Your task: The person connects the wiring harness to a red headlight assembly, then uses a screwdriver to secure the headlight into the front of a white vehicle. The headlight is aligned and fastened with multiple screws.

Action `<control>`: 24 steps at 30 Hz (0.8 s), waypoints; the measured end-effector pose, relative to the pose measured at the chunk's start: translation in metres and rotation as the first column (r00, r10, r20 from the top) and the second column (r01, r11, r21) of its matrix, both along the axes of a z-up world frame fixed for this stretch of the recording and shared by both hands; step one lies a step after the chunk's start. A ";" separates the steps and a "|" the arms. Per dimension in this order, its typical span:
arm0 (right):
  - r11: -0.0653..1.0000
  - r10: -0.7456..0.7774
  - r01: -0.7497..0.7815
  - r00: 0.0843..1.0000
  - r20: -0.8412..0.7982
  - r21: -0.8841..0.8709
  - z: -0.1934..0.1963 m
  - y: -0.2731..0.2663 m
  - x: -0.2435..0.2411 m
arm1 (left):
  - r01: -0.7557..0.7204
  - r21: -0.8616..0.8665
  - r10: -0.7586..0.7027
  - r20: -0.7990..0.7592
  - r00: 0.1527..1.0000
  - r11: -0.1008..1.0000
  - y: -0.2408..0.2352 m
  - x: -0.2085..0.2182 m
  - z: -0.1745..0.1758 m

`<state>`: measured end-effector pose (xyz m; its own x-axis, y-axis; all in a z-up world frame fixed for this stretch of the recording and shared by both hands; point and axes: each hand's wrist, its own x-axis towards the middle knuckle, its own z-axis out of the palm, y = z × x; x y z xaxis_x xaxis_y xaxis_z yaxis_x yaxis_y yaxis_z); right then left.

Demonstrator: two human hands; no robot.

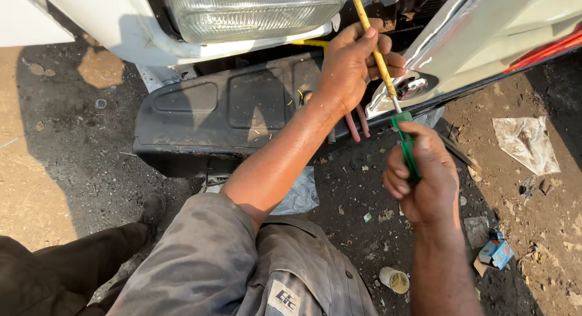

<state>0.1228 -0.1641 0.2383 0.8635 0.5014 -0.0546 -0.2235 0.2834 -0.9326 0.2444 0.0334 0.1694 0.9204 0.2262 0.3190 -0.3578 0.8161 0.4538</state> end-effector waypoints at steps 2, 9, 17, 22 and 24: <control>0.938 0.064 0.090 0.904 0.423 -0.335 0.007 -0.007 0.001 | 0.017 -0.019 -0.017 -0.017 1.000 1.000 -0.001 0.000 -0.003; 0.869 0.163 0.167 0.791 0.590 -0.465 0.024 -0.002 0.017 | -0.016 -0.019 0.017 0.047 0.999 1.000 -0.013 -0.006 0.000; 0.233 0.743 0.833 0.181 0.644 -0.502 0.028 -0.005 0.008 | -0.005 0.067 0.005 0.007 1.000 0.998 -0.002 -0.008 -0.001; 0.855 0.172 0.066 0.900 0.401 -0.514 0.024 -0.009 0.013 | 0.054 0.196 -0.078 0.112 0.991 0.979 0.007 -0.002 -0.008; 0.952 0.090 -0.031 0.980 0.180 -0.306 0.024 -0.006 0.014 | 0.040 0.259 -0.068 0.099 0.993 0.965 0.016 0.009 -0.005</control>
